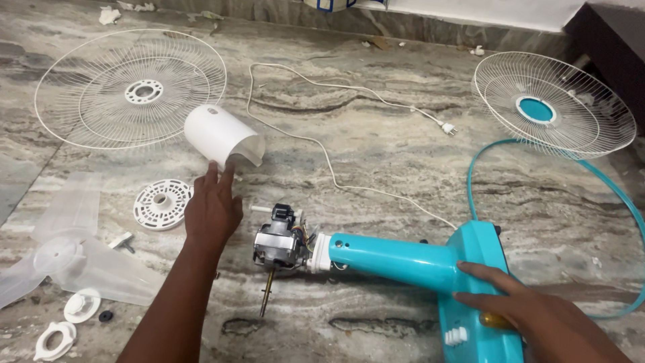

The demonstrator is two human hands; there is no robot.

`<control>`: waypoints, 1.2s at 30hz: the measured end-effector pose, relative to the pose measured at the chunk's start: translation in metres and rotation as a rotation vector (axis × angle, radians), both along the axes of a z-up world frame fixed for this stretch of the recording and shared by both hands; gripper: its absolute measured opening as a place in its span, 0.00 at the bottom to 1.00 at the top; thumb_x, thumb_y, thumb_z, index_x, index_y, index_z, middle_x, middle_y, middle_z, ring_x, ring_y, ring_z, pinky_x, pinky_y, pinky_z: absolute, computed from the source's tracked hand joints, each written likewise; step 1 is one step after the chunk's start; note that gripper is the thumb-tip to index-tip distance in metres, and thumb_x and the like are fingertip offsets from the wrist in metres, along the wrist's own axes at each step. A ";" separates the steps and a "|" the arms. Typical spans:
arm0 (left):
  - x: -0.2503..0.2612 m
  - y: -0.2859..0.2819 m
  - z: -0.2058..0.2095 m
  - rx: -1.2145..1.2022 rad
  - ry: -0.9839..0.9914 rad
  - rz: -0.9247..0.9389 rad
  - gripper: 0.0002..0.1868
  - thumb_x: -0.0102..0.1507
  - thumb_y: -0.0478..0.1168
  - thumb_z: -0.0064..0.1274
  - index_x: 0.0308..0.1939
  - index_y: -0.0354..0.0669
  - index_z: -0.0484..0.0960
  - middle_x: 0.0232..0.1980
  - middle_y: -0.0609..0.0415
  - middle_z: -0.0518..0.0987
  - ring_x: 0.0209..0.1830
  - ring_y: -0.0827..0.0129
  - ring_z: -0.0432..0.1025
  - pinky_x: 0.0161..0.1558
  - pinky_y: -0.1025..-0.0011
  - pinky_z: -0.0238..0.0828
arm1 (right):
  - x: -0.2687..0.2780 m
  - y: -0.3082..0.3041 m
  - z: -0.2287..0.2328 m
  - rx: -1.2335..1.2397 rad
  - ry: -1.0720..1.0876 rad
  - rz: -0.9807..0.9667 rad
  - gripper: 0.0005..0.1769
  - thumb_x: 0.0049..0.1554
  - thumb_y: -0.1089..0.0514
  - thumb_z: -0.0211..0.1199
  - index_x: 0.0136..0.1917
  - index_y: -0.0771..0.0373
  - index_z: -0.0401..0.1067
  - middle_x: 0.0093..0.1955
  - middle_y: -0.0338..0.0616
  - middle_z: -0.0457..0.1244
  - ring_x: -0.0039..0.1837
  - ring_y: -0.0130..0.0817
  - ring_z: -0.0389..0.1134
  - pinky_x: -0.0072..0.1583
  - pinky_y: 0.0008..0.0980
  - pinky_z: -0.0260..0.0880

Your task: The person disassembles a teal table fan on a tiled floor, using a screwdriver to remove screws from the base and motor housing. They handle the fan blades, motor, and base components while seated.

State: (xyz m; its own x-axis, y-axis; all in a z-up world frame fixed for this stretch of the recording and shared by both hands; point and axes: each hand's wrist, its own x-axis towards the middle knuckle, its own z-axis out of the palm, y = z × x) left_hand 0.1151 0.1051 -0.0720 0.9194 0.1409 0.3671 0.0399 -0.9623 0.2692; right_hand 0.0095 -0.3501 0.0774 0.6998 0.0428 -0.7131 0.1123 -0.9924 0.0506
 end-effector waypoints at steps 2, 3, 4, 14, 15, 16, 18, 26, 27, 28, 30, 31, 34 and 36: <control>-0.007 -0.006 0.007 -0.025 0.008 0.018 0.42 0.54 0.40 0.65 0.72 0.46 0.67 0.71 0.35 0.67 0.64 0.42 0.66 0.54 0.53 0.73 | -0.002 -0.002 0.000 0.030 -0.010 -0.007 0.50 0.48 0.59 0.75 0.78 0.29 0.59 0.87 0.12 0.32 0.77 0.25 0.62 0.78 0.36 0.62; -0.011 -0.010 0.011 -0.038 0.012 0.026 0.41 0.54 0.41 0.65 0.71 0.46 0.68 0.71 0.34 0.67 0.64 0.42 0.66 0.55 0.53 0.72 | -0.004 -0.003 0.001 0.044 -0.015 -0.012 0.51 0.48 0.57 0.75 0.79 0.29 0.59 0.87 0.12 0.32 0.77 0.24 0.62 0.78 0.36 0.62; -0.017 -0.013 0.016 -0.064 -0.006 0.004 0.39 0.55 0.41 0.65 0.70 0.45 0.69 0.70 0.34 0.68 0.64 0.42 0.66 0.57 0.53 0.71 | -0.004 -0.004 0.000 0.019 -0.032 0.023 0.50 0.48 0.56 0.75 0.78 0.30 0.58 0.88 0.12 0.33 0.77 0.25 0.62 0.78 0.37 0.62; -0.091 -0.053 0.064 -0.410 0.104 0.010 0.30 0.59 0.46 0.62 0.64 0.46 0.75 0.60 0.44 0.77 0.61 0.50 0.71 0.59 0.56 0.69 | -0.004 -0.019 0.005 0.193 -0.261 0.271 0.40 0.50 0.60 0.69 0.74 0.36 0.67 0.85 0.21 0.45 0.68 0.34 0.69 0.68 0.47 0.66; -0.093 -0.053 0.066 -0.430 0.135 0.040 0.29 0.60 0.47 0.61 0.64 0.47 0.75 0.59 0.45 0.78 0.60 0.50 0.72 0.58 0.56 0.70 | -0.005 -0.016 0.011 0.210 -0.305 0.305 0.39 0.50 0.62 0.68 0.72 0.37 0.70 0.86 0.22 0.48 0.67 0.36 0.70 0.65 0.47 0.68; -0.096 -0.054 0.069 -0.482 0.164 0.072 0.29 0.61 0.48 0.60 0.64 0.46 0.75 0.58 0.44 0.78 0.57 0.51 0.74 0.56 0.56 0.71 | -0.006 -0.013 0.018 0.180 -0.307 0.292 0.38 0.49 0.64 0.67 0.71 0.36 0.71 0.84 0.20 0.50 0.64 0.34 0.72 0.63 0.44 0.70; -0.102 -0.059 0.074 -0.589 0.229 0.139 0.28 0.62 0.50 0.58 0.65 0.46 0.74 0.57 0.44 0.79 0.51 0.54 0.77 0.50 0.57 0.74 | -0.004 -0.001 0.033 0.117 -0.307 0.268 0.37 0.48 0.66 0.65 0.67 0.34 0.73 0.80 0.14 0.53 0.60 0.30 0.75 0.60 0.37 0.75; -0.142 -0.106 0.093 -0.887 0.327 0.098 0.25 0.61 0.50 0.57 0.60 0.46 0.78 0.48 0.48 0.86 0.40 0.61 0.83 0.40 0.64 0.79 | 0.003 0.032 0.067 0.694 -0.483 0.177 0.40 0.28 0.52 0.83 0.57 0.47 0.80 0.61 0.32 0.71 0.47 0.37 0.78 0.48 0.35 0.76; -0.148 -0.109 0.090 -0.913 0.356 0.098 0.25 0.61 0.50 0.57 0.60 0.48 0.78 0.48 0.48 0.86 0.40 0.62 0.83 0.40 0.64 0.80 | 0.003 0.035 0.067 0.747 -0.561 0.168 0.41 0.25 0.49 0.85 0.55 0.49 0.81 0.56 0.36 0.74 0.47 0.40 0.77 0.47 0.35 0.76; -0.153 -0.112 0.086 -0.927 0.369 0.081 0.24 0.62 0.49 0.56 0.60 0.47 0.78 0.47 0.48 0.87 0.39 0.62 0.83 0.41 0.65 0.79 | 0.004 0.039 0.066 0.736 -0.543 0.145 0.40 0.25 0.47 0.86 0.54 0.49 0.81 0.53 0.36 0.74 0.46 0.39 0.77 0.47 0.35 0.76; -0.158 -0.118 0.072 -0.958 0.391 0.042 0.23 0.63 0.48 0.55 0.61 0.47 0.78 0.45 0.49 0.89 0.38 0.63 0.84 0.43 0.67 0.79 | 0.007 0.049 0.064 0.711 -0.514 0.098 0.39 0.25 0.43 0.89 0.51 0.49 0.82 0.48 0.37 0.75 0.44 0.38 0.77 0.47 0.35 0.75; -0.162 -0.118 0.064 -0.969 0.449 -0.005 0.23 0.62 0.46 0.54 0.61 0.48 0.78 0.45 0.49 0.88 0.38 0.64 0.84 0.43 0.68 0.79 | 0.006 0.054 0.062 0.734 -0.511 0.082 0.38 0.25 0.43 0.88 0.50 0.50 0.82 0.48 0.37 0.75 0.44 0.38 0.77 0.47 0.34 0.76; -0.172 -0.114 0.045 -1.004 0.671 -0.102 0.23 0.61 0.43 0.55 0.62 0.51 0.78 0.45 0.52 0.87 0.40 0.66 0.83 0.44 0.69 0.80 | 0.005 0.058 0.059 0.795 -0.527 0.044 0.36 0.25 0.46 0.86 0.49 0.53 0.83 0.47 0.38 0.75 0.45 0.38 0.78 0.47 0.33 0.76; -0.177 -0.111 0.040 -1.014 0.875 -0.096 0.22 0.62 0.45 0.58 0.62 0.54 0.79 0.46 0.55 0.85 0.43 0.68 0.80 0.45 0.69 0.80 | 0.011 0.059 0.055 0.842 -0.573 0.034 0.36 0.24 0.49 0.85 0.48 0.54 0.83 0.45 0.39 0.75 0.45 0.37 0.78 0.47 0.32 0.76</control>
State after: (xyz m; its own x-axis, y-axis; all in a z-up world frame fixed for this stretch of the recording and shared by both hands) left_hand -0.0615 -0.0055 -0.0321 0.8183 -0.0793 -0.5692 0.5079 -0.3637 0.7809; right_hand 0.0205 -0.2915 0.1328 0.9154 0.4025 0.0004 0.3199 -0.7269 -0.6077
